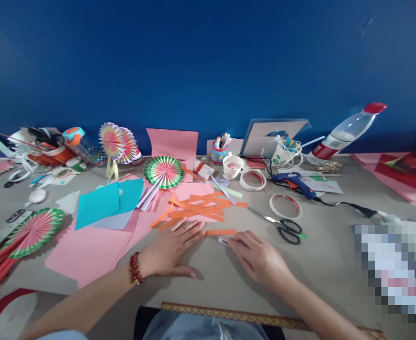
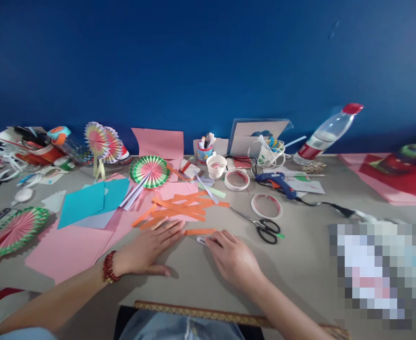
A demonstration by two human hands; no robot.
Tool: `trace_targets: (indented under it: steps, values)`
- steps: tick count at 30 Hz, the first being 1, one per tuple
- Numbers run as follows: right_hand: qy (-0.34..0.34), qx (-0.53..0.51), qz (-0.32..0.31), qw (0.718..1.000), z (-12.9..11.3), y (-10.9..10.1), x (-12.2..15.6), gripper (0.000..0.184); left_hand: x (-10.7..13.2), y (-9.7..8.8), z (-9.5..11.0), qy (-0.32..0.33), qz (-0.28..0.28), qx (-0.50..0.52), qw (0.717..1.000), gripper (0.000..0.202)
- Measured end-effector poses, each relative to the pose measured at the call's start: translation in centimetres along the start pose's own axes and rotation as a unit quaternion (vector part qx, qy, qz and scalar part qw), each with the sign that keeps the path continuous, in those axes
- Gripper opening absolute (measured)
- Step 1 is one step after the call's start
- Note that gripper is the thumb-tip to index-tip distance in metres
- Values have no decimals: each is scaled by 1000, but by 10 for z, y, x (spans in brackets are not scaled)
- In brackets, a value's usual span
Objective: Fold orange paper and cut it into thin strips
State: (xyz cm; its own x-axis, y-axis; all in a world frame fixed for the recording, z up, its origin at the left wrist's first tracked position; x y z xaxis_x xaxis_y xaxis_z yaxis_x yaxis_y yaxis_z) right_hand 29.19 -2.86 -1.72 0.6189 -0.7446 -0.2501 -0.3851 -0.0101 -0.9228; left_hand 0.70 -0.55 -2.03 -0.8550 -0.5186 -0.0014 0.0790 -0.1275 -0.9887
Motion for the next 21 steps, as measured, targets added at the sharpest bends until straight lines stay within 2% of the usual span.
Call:
trace_targets:
  steps: [21]
  values:
    - [12,-21,8,1000,-4,6,0,31,0,4,0,-9,-20,-34,999,103]
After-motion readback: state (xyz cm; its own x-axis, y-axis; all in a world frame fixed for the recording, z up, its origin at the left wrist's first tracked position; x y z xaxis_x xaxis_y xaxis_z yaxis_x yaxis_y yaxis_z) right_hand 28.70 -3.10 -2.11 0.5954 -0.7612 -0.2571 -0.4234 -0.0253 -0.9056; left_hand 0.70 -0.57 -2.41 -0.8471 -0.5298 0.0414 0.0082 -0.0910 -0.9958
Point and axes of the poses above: each hand's wrist, its own x-axis away from the middle knuckle, its own y-axis out of the palm, z = x × y, the point moved 2 cm from there along -x, towards the middle knuckle, and after that the axes turned 1 degree about z, right-handed, at the moved point
